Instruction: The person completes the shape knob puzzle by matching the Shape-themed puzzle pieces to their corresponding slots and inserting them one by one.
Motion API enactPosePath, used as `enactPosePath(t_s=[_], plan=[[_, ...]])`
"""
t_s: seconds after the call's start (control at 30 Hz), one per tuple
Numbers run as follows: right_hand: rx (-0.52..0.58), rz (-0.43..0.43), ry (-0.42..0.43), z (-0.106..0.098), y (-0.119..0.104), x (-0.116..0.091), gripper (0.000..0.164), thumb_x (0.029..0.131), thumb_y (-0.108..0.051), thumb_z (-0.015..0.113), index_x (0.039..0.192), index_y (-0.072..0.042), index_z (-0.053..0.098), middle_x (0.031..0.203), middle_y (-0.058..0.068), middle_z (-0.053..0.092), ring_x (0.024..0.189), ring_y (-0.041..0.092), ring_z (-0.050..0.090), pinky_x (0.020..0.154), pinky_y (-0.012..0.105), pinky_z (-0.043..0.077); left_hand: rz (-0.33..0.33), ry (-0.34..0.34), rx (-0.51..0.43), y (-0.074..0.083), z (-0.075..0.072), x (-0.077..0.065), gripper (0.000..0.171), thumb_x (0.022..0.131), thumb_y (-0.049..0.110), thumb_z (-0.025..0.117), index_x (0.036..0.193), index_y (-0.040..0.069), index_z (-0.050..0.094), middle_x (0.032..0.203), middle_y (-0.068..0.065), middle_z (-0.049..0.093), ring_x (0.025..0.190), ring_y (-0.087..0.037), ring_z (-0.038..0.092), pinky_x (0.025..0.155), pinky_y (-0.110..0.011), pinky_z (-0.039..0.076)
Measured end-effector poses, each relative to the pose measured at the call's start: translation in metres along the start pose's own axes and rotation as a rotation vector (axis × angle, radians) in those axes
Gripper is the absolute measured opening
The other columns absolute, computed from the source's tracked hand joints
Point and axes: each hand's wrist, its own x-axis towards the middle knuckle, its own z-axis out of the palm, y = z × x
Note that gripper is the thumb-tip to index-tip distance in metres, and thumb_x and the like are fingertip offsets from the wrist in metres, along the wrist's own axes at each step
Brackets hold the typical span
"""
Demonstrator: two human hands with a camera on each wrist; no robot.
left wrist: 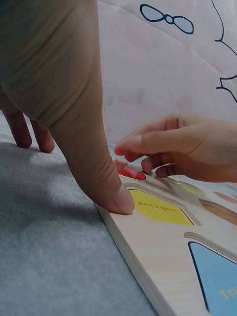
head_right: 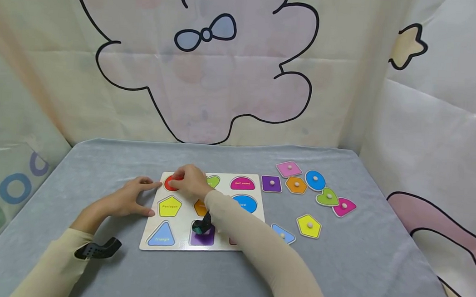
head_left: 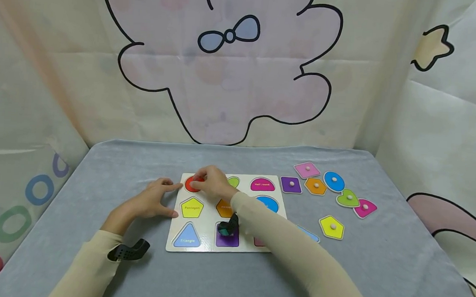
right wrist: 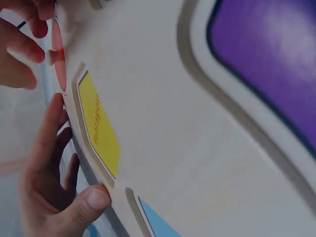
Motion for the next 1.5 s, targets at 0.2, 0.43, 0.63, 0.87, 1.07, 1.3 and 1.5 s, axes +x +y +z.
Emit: enactPosePath(t_s=[0.2,0.43,0.63,0.87,1.07,1.3,1.5], plan=[[0.048,-0.086,-0.024,-0.016,0.009,-0.005,0.024,0.091,-0.035,0.064,0.109,-0.020,0.072,0.119,0.000,0.063,0.099,0.017,0.052,0.081,0.026,0.046,-0.010,-0.003,0.008,-0.001,0.002,0.001,0.090,0.071,0.041,0.084,0.147,0.016,0.042,0.144,-0.023,0.038,0.129,-0.042,0.036,0.104,-0.063,0.038],[0.008,-0.124,-0.022,-0.046,0.013,-0.018,0.023,0.094,-0.034,0.061,0.111,-0.021,0.070,0.120,-0.001,0.062,0.106,0.018,0.051,0.087,0.031,0.046,-0.025,0.002,-0.006,0.001,0.003,0.001,0.090,0.071,0.040,0.084,0.147,0.016,0.042,0.145,-0.023,0.037,0.129,-0.042,0.035,0.105,-0.062,0.038],[-0.007,-0.171,-0.043,-0.066,0.019,-0.029,0.024,0.095,-0.033,0.060,0.112,-0.019,0.070,0.119,0.000,0.062,0.108,0.019,0.053,0.084,0.030,0.050,-0.026,0.014,-0.001,0.001,0.003,0.001,0.090,0.071,0.039,0.084,0.147,0.016,0.042,0.145,-0.024,0.038,0.129,-0.042,0.036,0.105,-0.061,0.039],[-0.047,-0.194,-0.037,-0.084,0.031,-0.045,0.030,0.095,-0.032,0.061,0.117,-0.013,0.068,0.120,0.002,0.063,0.105,0.019,0.055,0.084,0.030,0.051,-0.017,0.018,0.001,0.002,0.003,0.000,0.090,0.071,0.038,0.084,0.147,0.015,0.043,0.144,-0.024,0.038,0.128,-0.042,0.036,0.104,-0.062,0.039],[-0.047,-0.192,-0.029,-0.098,0.043,-0.055,0.031,0.095,-0.031,0.061,0.118,-0.012,0.068,0.115,0.004,0.064,0.101,0.020,0.054,0.076,0.026,0.050,-0.006,0.017,0.005,0.002,0.002,0.000,0.089,0.071,0.037,0.084,0.147,0.015,0.043,0.144,-0.024,0.039,0.129,-0.042,0.036,0.104,-0.062,0.038],[-0.042,-0.192,-0.005,-0.115,0.060,-0.069,0.029,0.095,-0.027,0.060,0.117,-0.008,0.067,0.116,0.007,0.064,0.099,0.021,0.055,0.076,0.025,0.050,-0.017,0.020,-0.004,0.001,0.002,0.001,0.090,0.071,0.038,0.084,0.147,0.016,0.042,0.144,-0.024,0.039,0.128,-0.042,0.036,0.104,-0.061,0.039],[-0.061,-0.174,0.024,-0.125,0.084,-0.085,0.028,0.094,-0.027,0.063,0.115,-0.009,0.068,0.115,0.007,0.065,0.099,0.021,0.057,0.082,0.027,0.049,-0.026,0.008,-0.021,0.001,0.003,0.000,0.090,0.070,0.038,0.085,0.147,0.017,0.042,0.145,-0.023,0.038,0.129,-0.042,0.035,0.104,-0.061,0.039]])
